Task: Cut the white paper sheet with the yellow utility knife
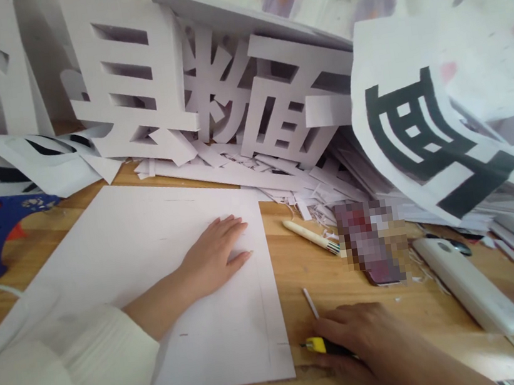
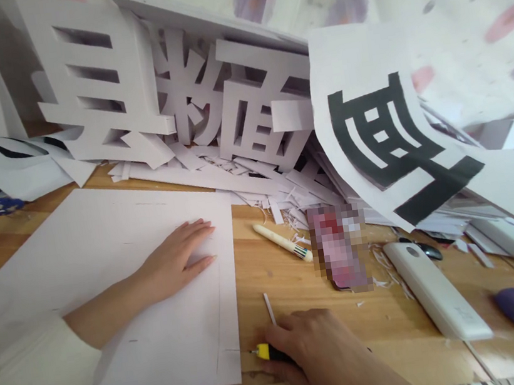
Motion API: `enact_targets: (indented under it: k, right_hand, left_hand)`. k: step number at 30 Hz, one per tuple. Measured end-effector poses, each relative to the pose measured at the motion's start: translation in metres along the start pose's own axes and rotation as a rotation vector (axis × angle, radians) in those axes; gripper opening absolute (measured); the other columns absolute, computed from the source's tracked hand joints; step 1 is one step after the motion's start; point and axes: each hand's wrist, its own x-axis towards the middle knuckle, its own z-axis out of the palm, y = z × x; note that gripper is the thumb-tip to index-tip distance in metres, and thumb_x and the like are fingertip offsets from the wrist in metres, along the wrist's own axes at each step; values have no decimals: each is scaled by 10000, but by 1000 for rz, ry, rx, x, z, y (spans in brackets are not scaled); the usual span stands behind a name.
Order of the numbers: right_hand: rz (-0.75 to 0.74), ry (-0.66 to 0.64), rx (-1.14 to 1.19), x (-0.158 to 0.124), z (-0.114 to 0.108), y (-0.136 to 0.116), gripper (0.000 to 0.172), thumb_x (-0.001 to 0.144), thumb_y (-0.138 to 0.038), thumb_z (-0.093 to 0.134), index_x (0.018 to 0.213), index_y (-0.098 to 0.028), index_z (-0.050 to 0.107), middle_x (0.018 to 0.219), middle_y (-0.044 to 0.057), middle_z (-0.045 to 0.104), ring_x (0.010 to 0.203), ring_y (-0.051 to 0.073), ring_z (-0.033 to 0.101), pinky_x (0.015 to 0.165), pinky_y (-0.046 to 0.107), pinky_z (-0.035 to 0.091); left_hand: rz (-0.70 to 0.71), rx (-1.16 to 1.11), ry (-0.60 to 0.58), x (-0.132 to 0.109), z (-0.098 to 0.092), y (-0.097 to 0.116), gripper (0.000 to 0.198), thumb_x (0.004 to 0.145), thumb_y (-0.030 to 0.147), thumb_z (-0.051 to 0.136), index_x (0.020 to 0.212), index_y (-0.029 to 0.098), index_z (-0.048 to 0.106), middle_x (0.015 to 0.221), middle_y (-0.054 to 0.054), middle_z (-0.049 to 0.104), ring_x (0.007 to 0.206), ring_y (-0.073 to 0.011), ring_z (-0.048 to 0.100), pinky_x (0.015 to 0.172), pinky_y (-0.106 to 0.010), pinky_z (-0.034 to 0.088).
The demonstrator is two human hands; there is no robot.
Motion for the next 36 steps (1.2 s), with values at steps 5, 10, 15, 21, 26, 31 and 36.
enact_targets:
  k: [5, 10, 15, 21, 26, 31, 36]
  right_hand:
    - [12, -47, -29, 4, 4, 1, 174, 852, -392, 507, 896, -266, 617, 751, 11, 646, 685, 188, 618, 596, 274, 386]
    - [-20, -29, -45, 7, 3, -1, 154, 842, -381, 530, 885, -263, 619, 731, 5, 646, 653, 176, 617, 568, 265, 366]
    - [-40, -54, -94, 9, 3, -1, 183, 851, -399, 511, 850, -243, 605, 735, 6, 645, 640, 178, 616, 557, 272, 355]
    - [-48, -32, -91, 10, 4, -1, 95, 836, -340, 548, 867, -264, 597, 747, -15, 647, 654, 174, 620, 559, 267, 360]
    - [-26, -78, -145, 11, 0, -7, 80, 836, -335, 549, 867, -271, 585, 755, -17, 656, 655, 181, 627, 559, 270, 370]
    - [-78, -56, -294, 12, 1, -8, 57, 807, -313, 580, 842, -270, 565, 694, -18, 648, 575, 202, 616, 488, 289, 291]
    - [-124, -10, -406, 12, 5, -9, 90, 763, -304, 622, 780, -258, 546, 612, -22, 623, 500, 185, 591, 446, 310, 167]
  left_hand:
    - [-1, 5, 4, 0, 0, 0, 458, 873, 405, 410, 1271, 179, 393, 1378, -78, 416, 1315, -184, 282, 1109, -396, 183]
    - [2, 0, 8, -1, 1, -1, 455, 873, 414, 409, 1267, 187, 396, 1378, -74, 416, 1316, -187, 280, 1108, -402, 182]
    - [-1, -11, -1, -1, 1, -1, 470, 876, 411, 404, 1276, 165, 393, 1379, -80, 412, 1319, -185, 272, 1112, -391, 172]
    - [3, -8, 25, 0, 2, -2, 463, 870, 414, 418, 1273, 187, 394, 1374, -75, 420, 1311, -186, 291, 1109, -395, 182]
    - [5, -10, 17, -1, 2, -1, 451, 869, 409, 421, 1267, 198, 399, 1377, -73, 419, 1312, -188, 291, 1106, -406, 190]
    - [-3, 7, 11, -1, 2, 0, 481, 873, 409, 419, 1273, 144, 409, 1377, -92, 414, 1314, -191, 285, 1115, -390, 173]
    - [5, 4, 18, -1, 2, -1, 456, 874, 416, 411, 1261, 174, 418, 1375, -77, 419, 1313, -190, 286, 1111, -397, 180]
